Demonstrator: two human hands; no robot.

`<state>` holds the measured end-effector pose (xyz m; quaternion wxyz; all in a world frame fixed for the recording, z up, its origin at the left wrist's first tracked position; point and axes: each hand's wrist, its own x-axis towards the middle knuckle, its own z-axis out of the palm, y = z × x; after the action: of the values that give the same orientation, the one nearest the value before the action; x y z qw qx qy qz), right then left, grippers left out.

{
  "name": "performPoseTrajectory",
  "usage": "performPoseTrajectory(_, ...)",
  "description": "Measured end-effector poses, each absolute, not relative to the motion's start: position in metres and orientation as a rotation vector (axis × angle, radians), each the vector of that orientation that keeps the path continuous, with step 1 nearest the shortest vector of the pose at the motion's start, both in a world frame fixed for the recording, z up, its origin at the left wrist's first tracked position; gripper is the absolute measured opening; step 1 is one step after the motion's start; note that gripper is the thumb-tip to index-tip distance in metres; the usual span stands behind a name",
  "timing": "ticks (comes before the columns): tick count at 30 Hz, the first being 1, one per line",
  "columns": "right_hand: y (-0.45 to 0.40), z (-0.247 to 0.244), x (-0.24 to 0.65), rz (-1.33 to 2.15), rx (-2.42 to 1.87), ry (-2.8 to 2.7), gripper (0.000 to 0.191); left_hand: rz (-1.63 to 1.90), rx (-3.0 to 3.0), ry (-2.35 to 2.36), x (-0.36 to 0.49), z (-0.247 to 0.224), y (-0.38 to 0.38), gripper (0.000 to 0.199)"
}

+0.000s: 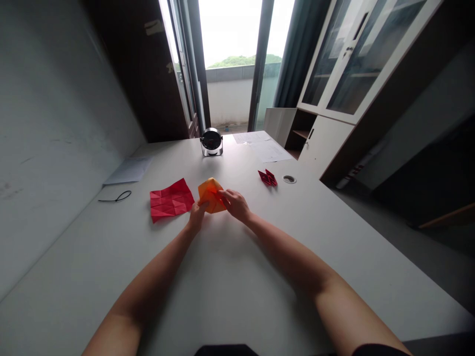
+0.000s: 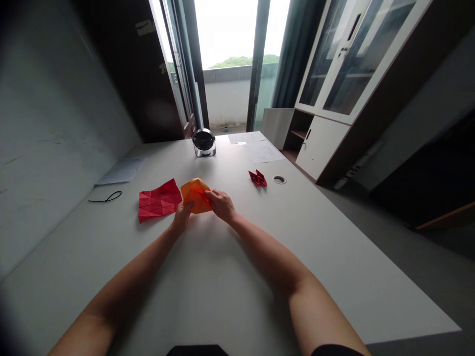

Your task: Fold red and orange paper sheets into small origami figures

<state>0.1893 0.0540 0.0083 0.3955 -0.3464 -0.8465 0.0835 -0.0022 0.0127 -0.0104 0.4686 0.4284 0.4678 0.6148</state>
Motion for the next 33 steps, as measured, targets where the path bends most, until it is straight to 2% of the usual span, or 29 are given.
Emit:
performPoseTrajectory(3, 0.052, 0.012, 0.190, 0.057, -0.885, -2.207, 0.022, 1.508, 1.055, 1.098, -0.001, -0.010, 0.011, 0.032)
performPoseTrajectory(6, 0.050, 0.014, 0.190, 0.053, -0.880, -2.207, 0.019, 1.521, 1.034, 1.079, -0.001, -0.008, 0.011, 0.032)
performPoseTrajectory(11, 0.049, 0.015, 0.188, 0.269, -0.754, -2.189, 0.014, 1.541, 0.935, 1.029, -0.005, -0.002, 0.014, 0.034)
performPoseTrajectory(16, 0.050, 0.014, 0.182, 0.477, -0.733, -2.002, 0.022, 1.563, 0.894, 0.993, -0.004, 0.002, 0.013, 0.035)
performPoseTrajectory(24, 0.055, 0.011, 0.184, 0.781, -0.751, -1.845, 0.007, 1.625, 0.840, 0.956, -0.008, 0.000, 0.015, 0.038)
performPoseTrajectory(29, 0.063, 0.013, 0.189, 0.796, -0.847, -1.721, 0.018, 1.663, 0.841, 0.966, -0.016, 0.003, 0.019, 0.045)
performPoseTrajectory(33, 0.075, 0.012, 0.199, 0.852, -0.892, -1.591, 0.025, 1.695, 0.857, 1.076, -0.019, 0.007, 0.019, 0.040)
